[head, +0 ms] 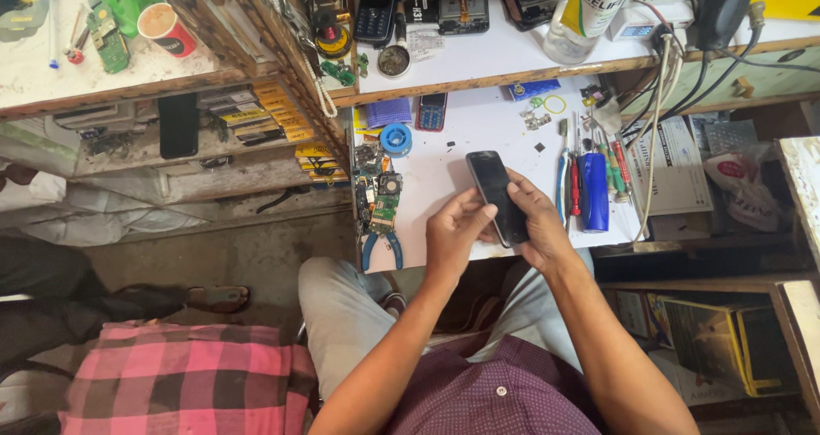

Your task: The person picks up a smartphone, removes a SIM card, and then uses a heat gun to apply heat to the phone's screen area. The person holds the phone steady while directing the heat gun across the screen surface.

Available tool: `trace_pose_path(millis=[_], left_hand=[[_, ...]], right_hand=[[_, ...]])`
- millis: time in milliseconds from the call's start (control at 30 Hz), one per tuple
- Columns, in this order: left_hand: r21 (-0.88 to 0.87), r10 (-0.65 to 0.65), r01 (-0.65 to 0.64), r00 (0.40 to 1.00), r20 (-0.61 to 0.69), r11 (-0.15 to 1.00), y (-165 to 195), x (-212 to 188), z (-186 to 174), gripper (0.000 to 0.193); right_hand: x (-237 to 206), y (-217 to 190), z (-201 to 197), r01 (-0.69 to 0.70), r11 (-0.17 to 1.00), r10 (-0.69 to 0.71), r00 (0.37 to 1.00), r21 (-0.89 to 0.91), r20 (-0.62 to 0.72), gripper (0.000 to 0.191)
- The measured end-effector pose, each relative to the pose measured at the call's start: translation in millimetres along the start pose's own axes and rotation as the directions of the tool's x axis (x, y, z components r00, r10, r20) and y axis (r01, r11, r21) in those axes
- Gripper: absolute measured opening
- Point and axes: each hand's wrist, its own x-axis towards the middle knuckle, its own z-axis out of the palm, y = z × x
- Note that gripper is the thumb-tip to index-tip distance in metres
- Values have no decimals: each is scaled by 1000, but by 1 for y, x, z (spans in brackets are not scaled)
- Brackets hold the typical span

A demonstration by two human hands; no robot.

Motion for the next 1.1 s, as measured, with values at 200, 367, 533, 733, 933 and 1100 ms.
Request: trace_pose_path(millis=[200, 367, 533, 733, 933, 1100], left_hand=[[-174, -163, 163, 987, 16, 971, 9, 11, -14, 59], [-292, -272, 271, 962, 37, 917, 11, 25, -14, 68], [-335, -320, 316, 946, 44, 888, 14, 30, -15, 63], [-387, -331, 323, 942, 46, 864, 18, 34, -14, 53], [-399, -333, 326, 941, 53, 857, 21, 35, -14, 49], [-399, -347, 334, 937, 41, 854, 24, 34, -12, 48]], right_hand=[[3, -15, -6, -115, 991, 114, 993, 75, 11, 64], [7, -16, -9, -130, 983, 129, 992, 128, 13, 65], [8, -15, -10, -159, 966, 159, 987, 203, 18, 60], [7, -18, -9, -178, 951, 195, 980, 252, -42, 40], [6, -20, -6, -185, 943, 209, 976, 277, -57, 22], [5, -19, -10, -185, 945, 210, 975, 271, -66, 22]])
